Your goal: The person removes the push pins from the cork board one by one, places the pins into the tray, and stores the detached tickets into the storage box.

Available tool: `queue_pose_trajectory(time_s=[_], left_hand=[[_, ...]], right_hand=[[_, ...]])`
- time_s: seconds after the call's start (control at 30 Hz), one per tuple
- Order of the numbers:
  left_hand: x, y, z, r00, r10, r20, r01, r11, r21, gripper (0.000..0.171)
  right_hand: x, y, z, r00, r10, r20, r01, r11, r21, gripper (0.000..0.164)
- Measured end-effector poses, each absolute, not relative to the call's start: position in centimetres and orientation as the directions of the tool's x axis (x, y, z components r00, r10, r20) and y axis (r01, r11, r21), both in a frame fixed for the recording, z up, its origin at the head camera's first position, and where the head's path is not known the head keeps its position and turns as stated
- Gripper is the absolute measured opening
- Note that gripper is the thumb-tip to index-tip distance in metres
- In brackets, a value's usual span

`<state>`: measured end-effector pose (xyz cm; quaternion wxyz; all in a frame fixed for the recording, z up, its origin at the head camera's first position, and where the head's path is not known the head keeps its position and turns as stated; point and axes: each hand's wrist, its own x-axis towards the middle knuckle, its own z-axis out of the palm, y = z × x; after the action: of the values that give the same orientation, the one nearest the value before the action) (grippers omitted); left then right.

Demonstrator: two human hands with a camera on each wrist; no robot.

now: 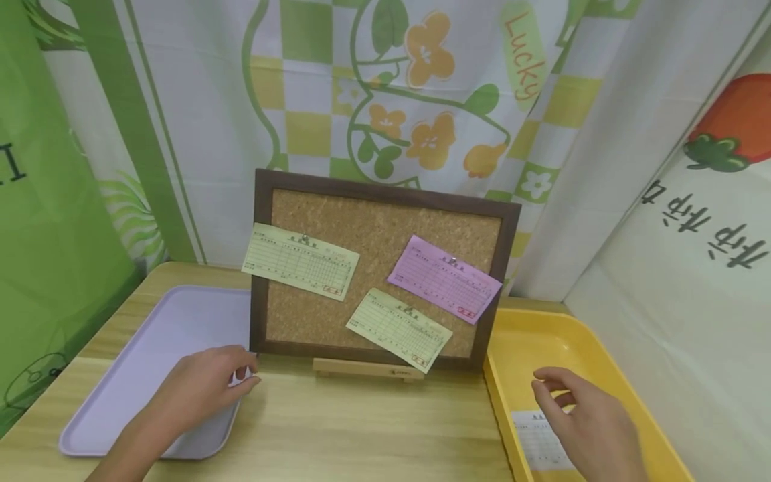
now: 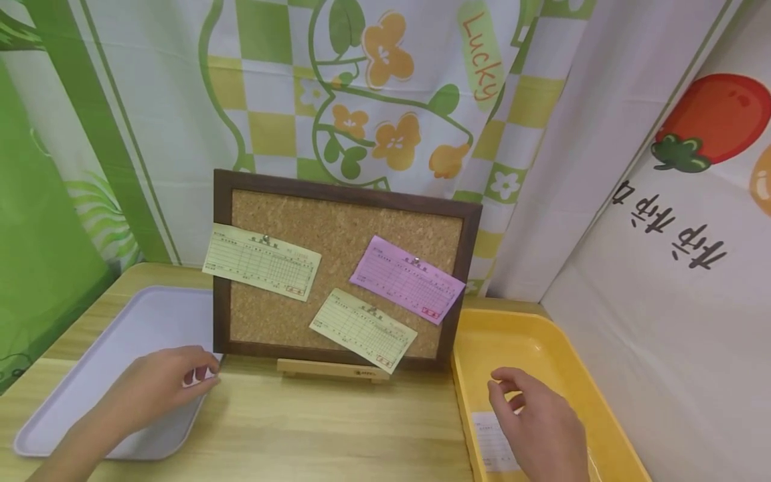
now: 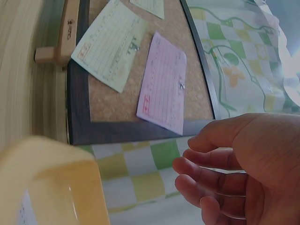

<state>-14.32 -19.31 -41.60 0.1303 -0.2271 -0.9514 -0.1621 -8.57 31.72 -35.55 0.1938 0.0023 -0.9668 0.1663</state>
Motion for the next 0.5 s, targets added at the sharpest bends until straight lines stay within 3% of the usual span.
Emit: queue_pose_trajectory(time_s=[0.5], left_hand=[[-15.1,-13.3,-42.0,-0.671,0.471,0.573,0.674,0.709,0.207,0.014]], right_hand=[[-10.7,26.1,-37.5,-0.871,-0.059,0.487,-0.251,0.907,-0.339,0.011]])
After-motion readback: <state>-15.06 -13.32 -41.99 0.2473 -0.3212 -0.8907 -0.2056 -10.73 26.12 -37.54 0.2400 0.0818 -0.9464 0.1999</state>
